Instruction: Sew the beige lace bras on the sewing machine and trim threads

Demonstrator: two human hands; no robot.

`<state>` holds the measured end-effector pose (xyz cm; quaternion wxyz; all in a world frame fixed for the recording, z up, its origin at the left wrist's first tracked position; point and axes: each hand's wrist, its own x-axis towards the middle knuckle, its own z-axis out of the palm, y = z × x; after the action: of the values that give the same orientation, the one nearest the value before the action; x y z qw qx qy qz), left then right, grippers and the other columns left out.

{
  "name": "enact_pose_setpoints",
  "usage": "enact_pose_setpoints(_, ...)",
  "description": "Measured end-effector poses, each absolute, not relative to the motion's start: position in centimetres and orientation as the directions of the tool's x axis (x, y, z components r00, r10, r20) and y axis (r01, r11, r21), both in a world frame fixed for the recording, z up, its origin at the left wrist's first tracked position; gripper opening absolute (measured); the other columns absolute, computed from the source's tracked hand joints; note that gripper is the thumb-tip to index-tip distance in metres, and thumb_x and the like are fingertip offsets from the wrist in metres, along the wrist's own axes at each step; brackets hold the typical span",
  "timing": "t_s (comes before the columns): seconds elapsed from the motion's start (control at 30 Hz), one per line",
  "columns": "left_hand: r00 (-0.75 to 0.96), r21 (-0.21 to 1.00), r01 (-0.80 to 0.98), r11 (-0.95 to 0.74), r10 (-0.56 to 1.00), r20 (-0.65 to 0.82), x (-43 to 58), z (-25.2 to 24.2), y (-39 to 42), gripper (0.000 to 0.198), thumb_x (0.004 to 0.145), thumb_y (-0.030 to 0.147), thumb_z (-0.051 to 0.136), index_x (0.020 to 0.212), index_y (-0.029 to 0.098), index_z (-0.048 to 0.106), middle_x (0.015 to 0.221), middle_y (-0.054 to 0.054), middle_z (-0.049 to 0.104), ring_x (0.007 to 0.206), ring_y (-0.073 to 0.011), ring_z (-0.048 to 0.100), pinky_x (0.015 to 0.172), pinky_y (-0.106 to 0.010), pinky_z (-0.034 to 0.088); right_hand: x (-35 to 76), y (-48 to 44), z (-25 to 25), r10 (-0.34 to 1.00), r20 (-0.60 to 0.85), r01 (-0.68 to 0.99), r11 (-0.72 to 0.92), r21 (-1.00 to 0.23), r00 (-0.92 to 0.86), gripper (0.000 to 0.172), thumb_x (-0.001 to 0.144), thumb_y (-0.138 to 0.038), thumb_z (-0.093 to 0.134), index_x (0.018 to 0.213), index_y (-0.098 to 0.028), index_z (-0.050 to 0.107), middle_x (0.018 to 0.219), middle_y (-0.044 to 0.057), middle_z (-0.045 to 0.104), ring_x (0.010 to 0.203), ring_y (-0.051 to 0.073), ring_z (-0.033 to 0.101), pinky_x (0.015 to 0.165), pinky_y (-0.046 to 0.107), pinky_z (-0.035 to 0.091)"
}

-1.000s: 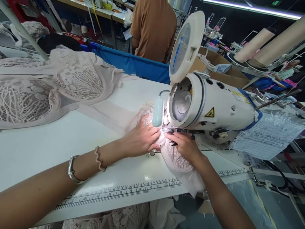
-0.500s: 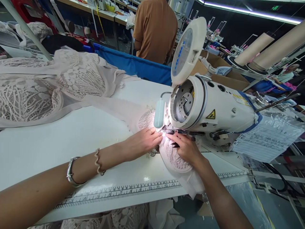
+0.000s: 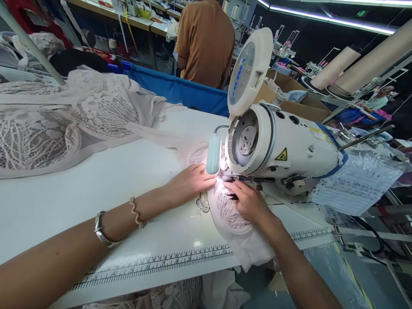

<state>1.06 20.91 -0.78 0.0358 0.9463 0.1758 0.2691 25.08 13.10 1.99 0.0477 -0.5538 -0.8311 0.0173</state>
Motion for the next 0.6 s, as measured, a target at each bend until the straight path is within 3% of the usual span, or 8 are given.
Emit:
enact_pose_setpoints(0.23,0.792,0.235,0.302,-0.924,0.380,0.478,1.1,-0.8,21.3,0.036,0.108,0.018,0.032,0.092,0.019,0.064,0.079,-0.005,0.068,0.084,-0.0210,0.053,0.082,-0.037,0.041,24.7,13.2,2.2,0.939,0.079,0.915,0.344,-0.210,-0.334,0.038,0.078,0.000,0.048,0.104,-0.023,0.063,0.097,0.004,0.073,0.084,0.019,0.068,0.059,0.024,0.043)
enact_pose_setpoints(0.47,0.794,0.168,0.347,-0.923,0.385,0.471,0.9,-1.2,21.3,0.035,0.106,0.015,0.032,0.104,0.017,0.067,0.085,-0.007,0.072,0.089,-0.0222,0.056,0.084,-0.037,0.043,24.6,13.5,1.4,0.964,0.116,0.934,0.263,-0.243,-0.241,0.022,0.079,-0.005,0.052,0.089,-0.023,0.059,0.088,0.004,0.072,0.075,0.020,0.064,0.063,0.027,0.041)
enact_pose_setpoints(0.6,0.786,0.111,0.391,-0.914,0.394,0.477,0.9,-1.2,21.1,0.032,0.103,0.008,0.036,0.106,0.018,0.067,0.089,-0.007,0.073,0.088,-0.0215,0.055,0.083,-0.037,0.043,24.5,13.8,1.1,0.979,0.079,0.935,0.203,-0.291,-0.188,0.013,0.088,-0.013,0.055,0.094,-0.022,0.061,0.089,0.005,0.072,0.077,0.021,0.066,0.065,0.028,0.044)
